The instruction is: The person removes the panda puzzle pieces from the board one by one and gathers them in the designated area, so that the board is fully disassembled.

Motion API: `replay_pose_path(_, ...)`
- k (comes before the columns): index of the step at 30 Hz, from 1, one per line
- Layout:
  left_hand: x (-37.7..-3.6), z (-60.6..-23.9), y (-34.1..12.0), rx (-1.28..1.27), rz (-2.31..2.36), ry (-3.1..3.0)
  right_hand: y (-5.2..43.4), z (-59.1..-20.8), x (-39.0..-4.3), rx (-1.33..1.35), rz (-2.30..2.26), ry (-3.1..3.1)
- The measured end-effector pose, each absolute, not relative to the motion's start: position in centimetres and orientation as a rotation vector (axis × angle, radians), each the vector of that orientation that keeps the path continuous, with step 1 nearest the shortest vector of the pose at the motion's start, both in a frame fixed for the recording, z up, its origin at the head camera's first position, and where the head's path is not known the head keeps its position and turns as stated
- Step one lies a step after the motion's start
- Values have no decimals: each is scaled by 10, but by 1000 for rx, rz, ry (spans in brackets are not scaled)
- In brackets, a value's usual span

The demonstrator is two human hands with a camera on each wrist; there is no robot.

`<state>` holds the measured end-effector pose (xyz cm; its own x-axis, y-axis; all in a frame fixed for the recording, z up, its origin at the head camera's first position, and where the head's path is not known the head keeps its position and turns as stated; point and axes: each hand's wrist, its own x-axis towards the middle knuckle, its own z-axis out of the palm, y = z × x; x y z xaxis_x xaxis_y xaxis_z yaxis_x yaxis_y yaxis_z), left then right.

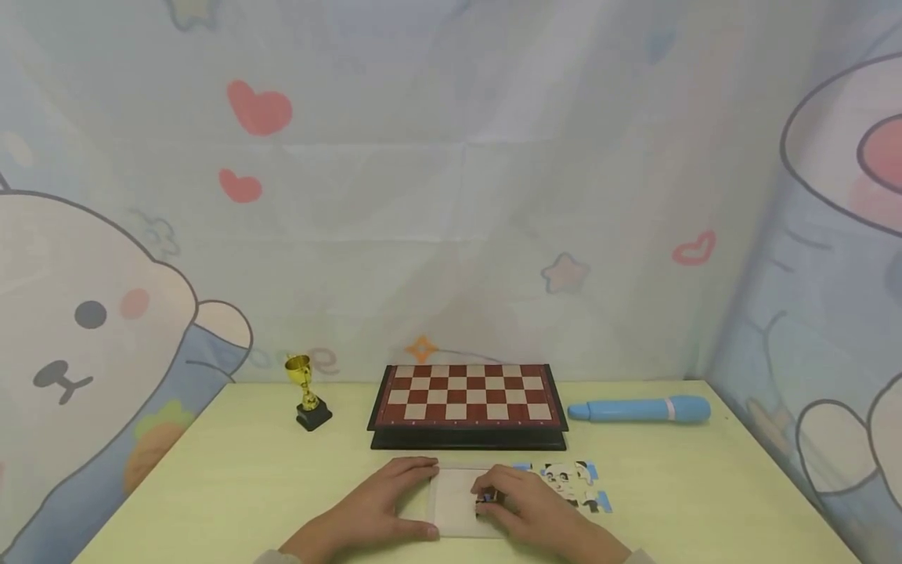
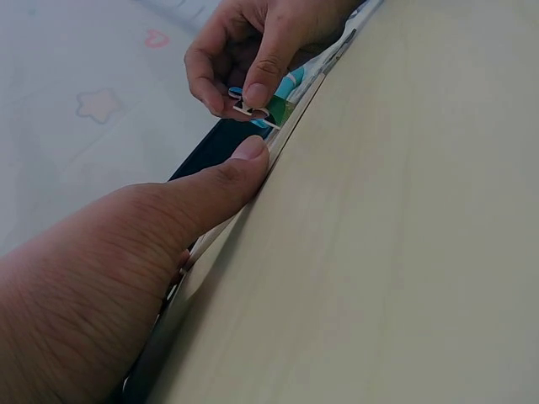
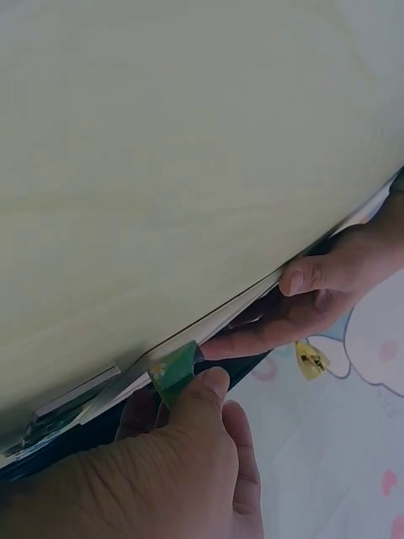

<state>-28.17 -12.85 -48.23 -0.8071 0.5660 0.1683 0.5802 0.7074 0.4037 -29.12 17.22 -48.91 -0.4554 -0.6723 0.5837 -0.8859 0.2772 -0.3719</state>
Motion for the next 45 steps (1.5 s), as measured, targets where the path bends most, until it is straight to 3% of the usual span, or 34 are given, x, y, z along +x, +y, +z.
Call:
replay_pose_path(11,-281,-483,-128,-953,-698,-2878,190,-488,-290,1369,1081,-2205)
replay_pose_path(31,-286,-484,-129,-962,-713,-2862,323,-490,-260,787,1166,-2608)
replay_pose_path(45,-284,-486,-129,-963,-708,-2878,338,-498,-259,1207,1270,-2485)
